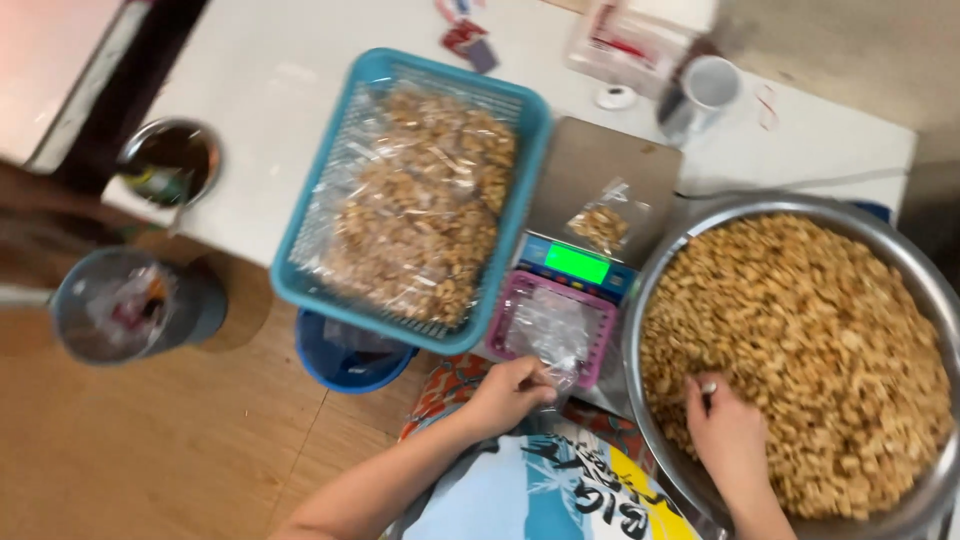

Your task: Portioning peanuts from a large bowl into small plastic bags using a spoon and a digital scale.

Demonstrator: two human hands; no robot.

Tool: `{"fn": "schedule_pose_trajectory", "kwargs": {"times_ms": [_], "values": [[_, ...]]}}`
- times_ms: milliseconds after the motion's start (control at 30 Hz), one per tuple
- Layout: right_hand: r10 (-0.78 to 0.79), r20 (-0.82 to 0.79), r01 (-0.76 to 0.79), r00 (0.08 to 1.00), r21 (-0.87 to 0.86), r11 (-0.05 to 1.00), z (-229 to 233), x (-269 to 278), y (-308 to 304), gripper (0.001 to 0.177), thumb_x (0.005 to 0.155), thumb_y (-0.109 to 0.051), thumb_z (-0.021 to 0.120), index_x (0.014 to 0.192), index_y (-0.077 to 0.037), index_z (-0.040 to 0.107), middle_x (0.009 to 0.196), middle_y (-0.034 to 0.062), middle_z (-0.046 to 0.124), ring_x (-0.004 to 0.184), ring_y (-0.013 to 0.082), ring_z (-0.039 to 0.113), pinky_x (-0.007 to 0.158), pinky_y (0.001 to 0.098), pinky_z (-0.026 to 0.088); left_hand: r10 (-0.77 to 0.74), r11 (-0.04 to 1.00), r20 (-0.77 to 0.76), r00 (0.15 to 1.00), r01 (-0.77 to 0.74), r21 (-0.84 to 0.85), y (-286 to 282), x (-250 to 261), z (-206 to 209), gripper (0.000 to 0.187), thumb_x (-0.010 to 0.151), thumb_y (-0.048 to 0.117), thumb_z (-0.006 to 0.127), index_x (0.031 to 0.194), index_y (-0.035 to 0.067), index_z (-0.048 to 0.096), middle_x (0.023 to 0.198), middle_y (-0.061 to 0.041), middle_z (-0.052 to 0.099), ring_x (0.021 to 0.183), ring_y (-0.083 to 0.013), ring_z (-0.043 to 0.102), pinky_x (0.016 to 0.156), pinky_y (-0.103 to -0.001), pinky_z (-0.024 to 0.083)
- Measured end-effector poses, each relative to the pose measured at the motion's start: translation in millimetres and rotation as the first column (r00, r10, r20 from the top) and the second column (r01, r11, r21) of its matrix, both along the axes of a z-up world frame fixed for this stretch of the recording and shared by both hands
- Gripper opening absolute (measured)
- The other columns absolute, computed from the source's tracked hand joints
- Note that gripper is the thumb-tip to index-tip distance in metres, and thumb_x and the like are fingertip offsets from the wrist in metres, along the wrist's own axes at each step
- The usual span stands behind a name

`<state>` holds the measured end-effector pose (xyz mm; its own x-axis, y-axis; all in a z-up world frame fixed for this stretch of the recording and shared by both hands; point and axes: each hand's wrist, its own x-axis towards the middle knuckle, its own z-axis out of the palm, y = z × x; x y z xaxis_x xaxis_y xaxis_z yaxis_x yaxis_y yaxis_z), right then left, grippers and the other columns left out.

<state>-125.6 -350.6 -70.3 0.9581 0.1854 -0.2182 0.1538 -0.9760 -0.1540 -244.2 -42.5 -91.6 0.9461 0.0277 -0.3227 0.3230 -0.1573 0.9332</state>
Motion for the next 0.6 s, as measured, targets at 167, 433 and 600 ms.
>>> {"fn": "schedule_pose_trajectory", "kwargs": {"times_ms": [167,433,600], "values": [[0.021,-0.135,-0.035,0.991,-0.1,0.994,4.6,4.4,9.0,0.031,0.101,-0.05,0.053,0.099,-0.021,0.063,0.08,0.0265,0.073,0.087,0.0522,0.07,0.082,0.0558,0.054,0.039,0.982,0.057,0.998,-0.028,-0.188,7.1,-8.6,34.3,0.024,0.103,0.019,0.059,0.083,0.015,0.072,0.09,0.001,0.072,0.087,-0.0138,0.07,0.086,-0.03,0.052],[0.088,-0.17,-0.119,0.981,-0.183,0.976,13.4,12.3,26.9,0.043,0.101,-0.055,0.05,0.105,-0.015,0.066,0.077,0.0208,0.076,0.08,0.0446,0.073,0.077,0.0498,0.056,0.12,0.969,-0.05,0.992,-0.128,-0.213,17.0,-23.7,41.3,0.019,0.102,0.025,0.062,0.109,0.01,0.072,0.083,-0.003,0.074,0.077,-0.0134,0.07,0.077,-0.03,0.053],[0.063,-0.012,-0.065,0.998,-0.187,0.98,-39.1,15.1,-4.1,0.046,0.105,-0.058,0.047,0.1,-0.016,0.063,0.081,0.0186,0.077,0.082,0.047,0.073,0.079,0.053,0.056,0.144,0.962,-0.054,0.988,-0.152,-0.225,25.9,-29.5,44.5,0.03,0.109,0.027,0.046,0.097,0.011,0.068,0.082,-0.004,0.071,0.08,-0.0168,0.066,0.082,-0.032,0.049]]}}
